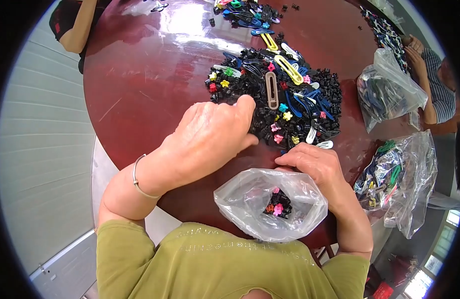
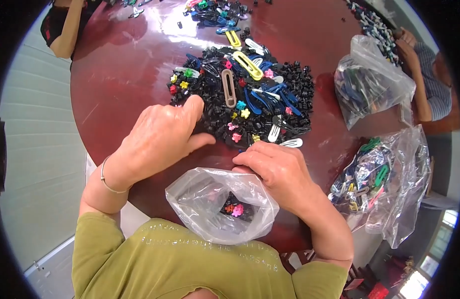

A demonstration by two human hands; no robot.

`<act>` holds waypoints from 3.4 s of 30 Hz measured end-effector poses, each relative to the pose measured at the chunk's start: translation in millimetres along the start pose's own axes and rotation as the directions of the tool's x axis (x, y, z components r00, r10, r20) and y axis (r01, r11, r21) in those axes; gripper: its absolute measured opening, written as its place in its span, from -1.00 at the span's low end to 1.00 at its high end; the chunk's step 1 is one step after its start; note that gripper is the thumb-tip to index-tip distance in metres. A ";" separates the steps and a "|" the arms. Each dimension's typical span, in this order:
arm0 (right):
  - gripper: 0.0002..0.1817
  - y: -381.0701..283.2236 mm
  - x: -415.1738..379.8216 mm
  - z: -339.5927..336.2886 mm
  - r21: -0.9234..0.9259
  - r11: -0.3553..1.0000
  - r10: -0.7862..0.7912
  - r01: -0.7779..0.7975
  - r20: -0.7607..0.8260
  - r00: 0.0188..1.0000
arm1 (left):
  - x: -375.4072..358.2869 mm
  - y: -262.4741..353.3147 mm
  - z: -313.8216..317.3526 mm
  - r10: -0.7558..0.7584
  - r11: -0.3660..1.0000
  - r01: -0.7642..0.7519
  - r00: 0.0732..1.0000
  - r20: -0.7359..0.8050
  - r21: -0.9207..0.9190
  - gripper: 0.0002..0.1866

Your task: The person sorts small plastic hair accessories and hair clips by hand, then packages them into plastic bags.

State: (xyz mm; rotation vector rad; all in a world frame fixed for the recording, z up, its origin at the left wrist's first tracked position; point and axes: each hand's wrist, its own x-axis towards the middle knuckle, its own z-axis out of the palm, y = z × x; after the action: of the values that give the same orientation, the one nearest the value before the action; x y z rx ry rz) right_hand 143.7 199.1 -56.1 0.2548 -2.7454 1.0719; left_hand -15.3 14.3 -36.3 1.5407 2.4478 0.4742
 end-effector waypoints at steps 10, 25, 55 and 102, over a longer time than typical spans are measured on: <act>-0.72 6.7 1.8 2.4 -0.200 0.980 -0.072 0.023 -0.240 0.968 | 7.9 -3.6 8.3 0.154 0.974 -0.197 0.936 -0.316 -0.109 -0.77; -0.57 10.9 5.3 7.0 -0.293 0.956 -0.109 0.019 -0.294 0.949 | 0.8 -11.8 -5.5 0.033 0.999 -0.030 0.986 -0.166 0.025 -0.85; -0.61 7.5 8.0 9.4 -0.292 0.948 -0.201 0.128 -0.236 0.951 | 1.8 2.1 15.0 0.174 0.954 -0.207 0.971 -0.163 -0.218 -0.70; -0.87 -3.6 2.6 -27.2 0.587 0.788 0.209 -0.186 0.028 0.977 | 0.3 3.7 17.8 0.245 0.964 -0.259 0.954 -0.173 -0.065 -0.78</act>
State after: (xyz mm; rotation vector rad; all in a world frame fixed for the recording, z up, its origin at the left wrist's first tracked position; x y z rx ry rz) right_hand 144.9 214.8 -33.5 0.0179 -2.3576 1.9525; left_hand -6.2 18.8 -51.4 1.8542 2.3159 0.7707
